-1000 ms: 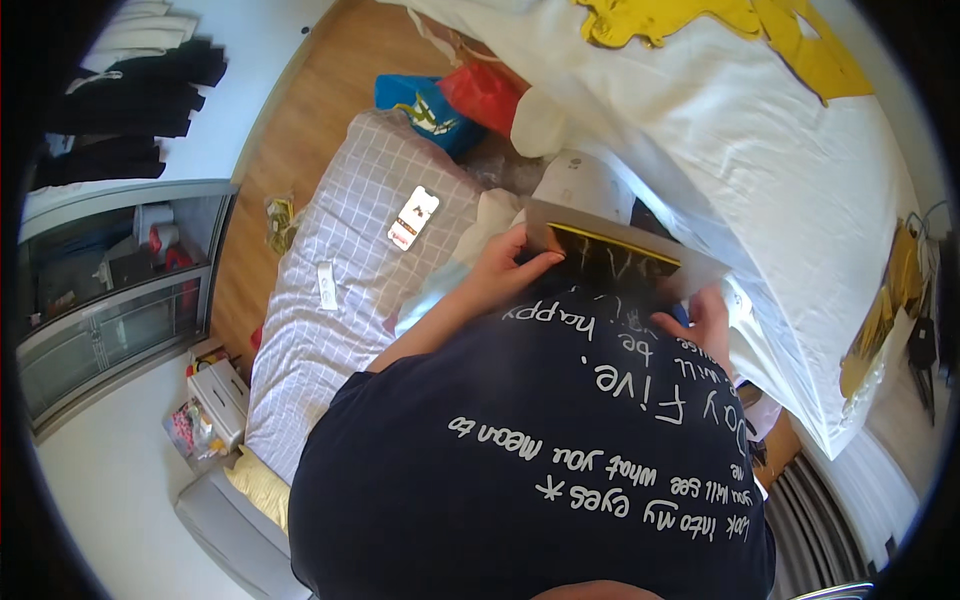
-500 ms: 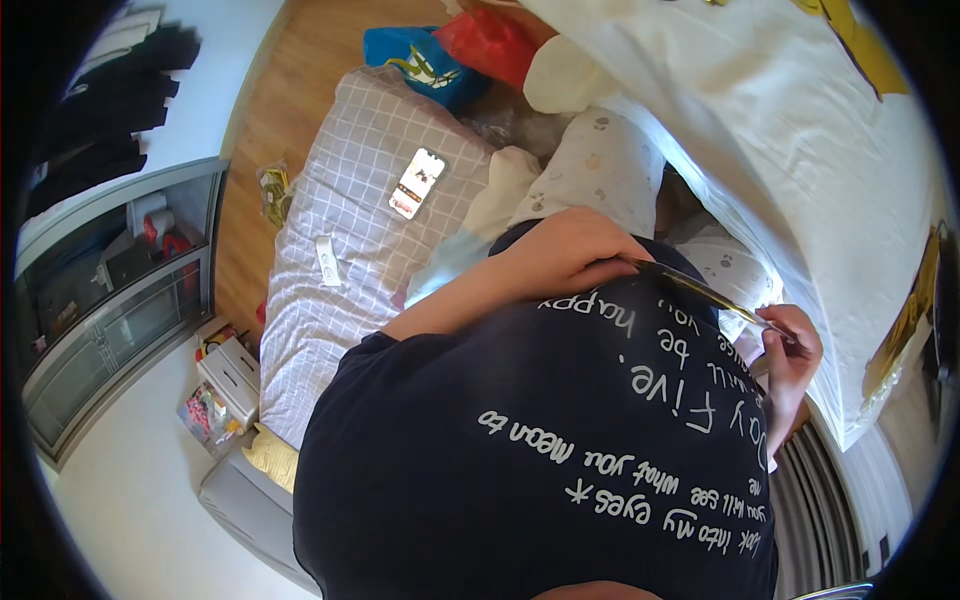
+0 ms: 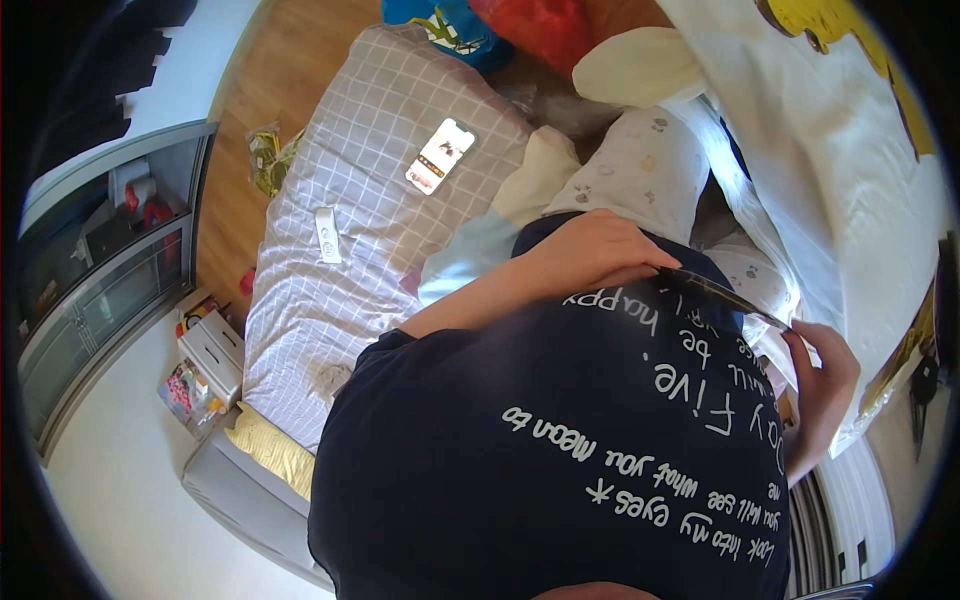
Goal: The person folds a foil balloon by hand and inserts it into a clear plastic sleeve on a cardboard backing.
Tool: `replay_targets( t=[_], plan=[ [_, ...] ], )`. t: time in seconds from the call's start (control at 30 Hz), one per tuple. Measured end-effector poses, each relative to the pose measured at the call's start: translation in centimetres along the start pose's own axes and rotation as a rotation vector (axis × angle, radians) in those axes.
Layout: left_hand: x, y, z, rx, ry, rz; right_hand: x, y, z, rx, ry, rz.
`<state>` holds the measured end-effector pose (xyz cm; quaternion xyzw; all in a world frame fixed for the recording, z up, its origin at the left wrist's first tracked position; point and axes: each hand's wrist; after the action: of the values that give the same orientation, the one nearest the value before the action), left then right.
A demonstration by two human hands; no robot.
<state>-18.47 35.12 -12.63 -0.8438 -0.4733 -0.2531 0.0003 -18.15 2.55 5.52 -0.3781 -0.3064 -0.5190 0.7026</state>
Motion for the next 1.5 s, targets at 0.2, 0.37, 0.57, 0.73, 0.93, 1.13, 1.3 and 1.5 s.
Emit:
replay_targets(
  t=[0.2,0.37,0.57,0.73,0.93,1.13,1.3,1.5],
  plan=[
    [-1.2,1.0,1.0,-0.059,-0.093,0.049,5.3,-8.1,-5.1,-0.472,-0.095,0.065],
    [-2.9,2.9,1.8,-0.106,-0.144,0.166,6.7,-20.8,-13.4,-0.589,-0.252,0.043],
    [-5.9,4.6,2.8,-0.122,-0.260,0.272,0.2,-27.5,-21.0,-0.841,0.006,0.243],
    [-6.7,4.4,4.0,-0.014,-0.302,0.321,-4.3,-31.0,-26.8,-1.033,0.219,0.396],
    [-7.9,5.0,4.6,0.092,-0.285,0.315,-4.7,-39.8,-28.0,-1.372,0.506,0.368],
    [-7.7,4.8,5.1,0.256,-0.317,0.413,-4.5,-54.3,-22.5,-1.698,0.946,0.099],
    [-8.0,5.7,5.1,0.245,-0.324,0.491,-6.4,-56.0,-23.9,-1.884,0.866,-0.041],
    [-8.8,7.5,5.1,0.288,-0.226,0.586,-11.2,-58.0,-27.3,-1.827,0.557,0.013]
  ],
)
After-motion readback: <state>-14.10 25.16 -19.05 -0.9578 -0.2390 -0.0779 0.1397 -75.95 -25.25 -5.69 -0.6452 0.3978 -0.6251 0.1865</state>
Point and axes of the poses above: each hand's wrist, its own y-axis towards the middle knuckle, its own x-axis out of the back of the hand, z = x × y, and after that the axes turned 4 degrees about y, right-handed
